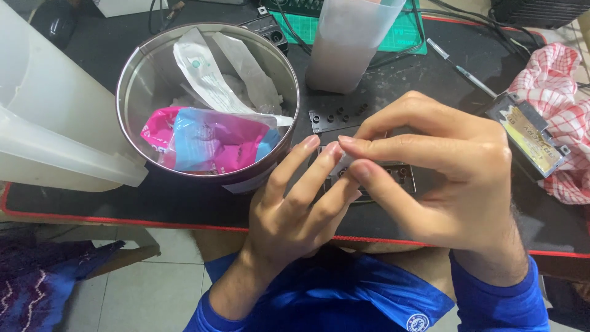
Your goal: Using a syringe to fill the individual cells of a lead-acid battery with liquid electrolyte or distilled water.
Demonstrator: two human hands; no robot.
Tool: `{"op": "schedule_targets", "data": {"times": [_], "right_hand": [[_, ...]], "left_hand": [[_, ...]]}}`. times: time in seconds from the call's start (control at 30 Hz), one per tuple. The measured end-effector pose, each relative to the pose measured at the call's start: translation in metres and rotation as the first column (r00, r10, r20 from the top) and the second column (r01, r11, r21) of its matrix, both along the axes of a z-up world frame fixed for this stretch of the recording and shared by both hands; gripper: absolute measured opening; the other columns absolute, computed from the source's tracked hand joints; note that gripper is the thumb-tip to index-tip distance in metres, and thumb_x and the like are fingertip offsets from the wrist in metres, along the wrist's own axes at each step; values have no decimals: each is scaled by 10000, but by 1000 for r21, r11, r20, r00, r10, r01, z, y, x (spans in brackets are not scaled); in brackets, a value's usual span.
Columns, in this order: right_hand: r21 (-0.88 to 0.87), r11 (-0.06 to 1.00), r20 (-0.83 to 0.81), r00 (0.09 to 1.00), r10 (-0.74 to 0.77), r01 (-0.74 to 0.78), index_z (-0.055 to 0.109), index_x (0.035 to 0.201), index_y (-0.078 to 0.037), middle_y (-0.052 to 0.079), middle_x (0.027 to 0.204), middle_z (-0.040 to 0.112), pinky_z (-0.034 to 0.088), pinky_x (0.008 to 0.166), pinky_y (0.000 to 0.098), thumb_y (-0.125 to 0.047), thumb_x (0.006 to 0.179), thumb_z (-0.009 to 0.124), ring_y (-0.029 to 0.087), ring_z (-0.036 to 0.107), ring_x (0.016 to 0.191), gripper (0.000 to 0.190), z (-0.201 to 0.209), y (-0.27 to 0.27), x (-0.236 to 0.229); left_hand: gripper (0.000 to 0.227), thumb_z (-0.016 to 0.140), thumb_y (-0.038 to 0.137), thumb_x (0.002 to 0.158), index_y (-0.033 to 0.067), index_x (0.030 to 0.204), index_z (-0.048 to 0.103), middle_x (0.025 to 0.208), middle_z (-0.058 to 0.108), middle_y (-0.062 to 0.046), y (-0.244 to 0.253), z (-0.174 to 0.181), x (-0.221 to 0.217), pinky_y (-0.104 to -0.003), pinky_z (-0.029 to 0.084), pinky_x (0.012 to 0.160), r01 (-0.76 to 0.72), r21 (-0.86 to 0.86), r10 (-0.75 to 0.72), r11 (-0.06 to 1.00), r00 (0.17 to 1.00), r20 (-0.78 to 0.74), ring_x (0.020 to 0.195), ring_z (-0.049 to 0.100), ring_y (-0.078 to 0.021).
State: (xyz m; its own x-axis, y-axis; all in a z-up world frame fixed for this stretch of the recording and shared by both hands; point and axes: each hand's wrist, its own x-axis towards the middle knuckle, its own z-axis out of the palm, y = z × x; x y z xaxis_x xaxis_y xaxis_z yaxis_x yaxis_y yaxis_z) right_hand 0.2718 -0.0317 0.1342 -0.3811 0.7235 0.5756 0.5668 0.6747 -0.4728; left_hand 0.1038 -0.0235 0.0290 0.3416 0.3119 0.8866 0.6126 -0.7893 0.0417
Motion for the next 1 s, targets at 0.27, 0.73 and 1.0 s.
{"op": "schedule_targets", "data": {"times": [0.27,0.73,1.0], "right_hand": [[-142,989,15,999,-44,46,729,1011,-9,123,950,707,543,751,279,54,968,673,202,695,820,95,10,-2,-3],[-205,975,-341,940,8,-83,573,1010,74,218,983,611,517,852,319,123,985,594,279,625,936,59,-8,0,-3],[-309,949,-75,993,-90,62,747,983,4,123,941,755,561,744,251,-39,879,771,180,721,825,115,8,1,0]], "left_hand": [[234,692,201,1062,69,1253,726,1298,625,-140,-1,9,-11,-398,671,998,110,-101,-112,989,993,-23,1108,747,-354],[259,691,212,1038,77,1256,731,1332,641,-156,-5,11,-11,-436,658,978,118,-160,-117,980,993,14,1006,745,-310],[236,682,219,1043,113,1245,744,1271,676,-126,-6,16,-11,-421,670,935,102,-119,-101,988,995,16,922,725,-293]]}}
